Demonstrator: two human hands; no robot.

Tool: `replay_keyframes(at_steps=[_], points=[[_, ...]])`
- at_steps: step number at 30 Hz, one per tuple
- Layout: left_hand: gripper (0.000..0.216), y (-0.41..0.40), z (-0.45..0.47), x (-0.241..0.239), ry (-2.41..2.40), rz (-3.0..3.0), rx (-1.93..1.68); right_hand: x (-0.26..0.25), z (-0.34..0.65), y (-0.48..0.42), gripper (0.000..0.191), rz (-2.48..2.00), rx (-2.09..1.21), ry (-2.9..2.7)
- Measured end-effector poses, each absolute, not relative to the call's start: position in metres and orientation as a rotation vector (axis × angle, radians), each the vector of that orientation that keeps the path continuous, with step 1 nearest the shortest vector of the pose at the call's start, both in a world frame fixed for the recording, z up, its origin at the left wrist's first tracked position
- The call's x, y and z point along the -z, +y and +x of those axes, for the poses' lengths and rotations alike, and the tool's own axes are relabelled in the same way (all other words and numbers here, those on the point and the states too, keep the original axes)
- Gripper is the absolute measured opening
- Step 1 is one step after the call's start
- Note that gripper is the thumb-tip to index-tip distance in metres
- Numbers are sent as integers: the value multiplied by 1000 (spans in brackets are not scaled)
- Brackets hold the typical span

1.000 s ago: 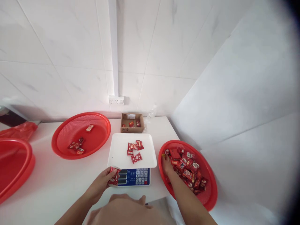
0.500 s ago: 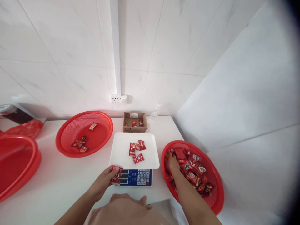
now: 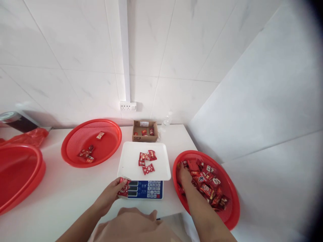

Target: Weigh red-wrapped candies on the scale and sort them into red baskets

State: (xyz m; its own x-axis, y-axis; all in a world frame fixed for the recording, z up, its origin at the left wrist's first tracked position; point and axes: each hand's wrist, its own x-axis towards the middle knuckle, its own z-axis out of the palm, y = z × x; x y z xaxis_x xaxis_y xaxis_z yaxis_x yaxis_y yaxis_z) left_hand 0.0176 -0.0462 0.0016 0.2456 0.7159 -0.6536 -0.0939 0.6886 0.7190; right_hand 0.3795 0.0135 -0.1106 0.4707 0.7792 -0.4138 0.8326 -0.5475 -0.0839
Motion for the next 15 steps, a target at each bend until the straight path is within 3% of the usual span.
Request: replay_keyframes(at_steps=[9,15], points=[[42,-47,16,-4,1209,637,-580,102,382,10,37,2669,741,1517],[41,-45,19,-9,1196,652,-559,88,385,-6,27,3269,1085,1559]])
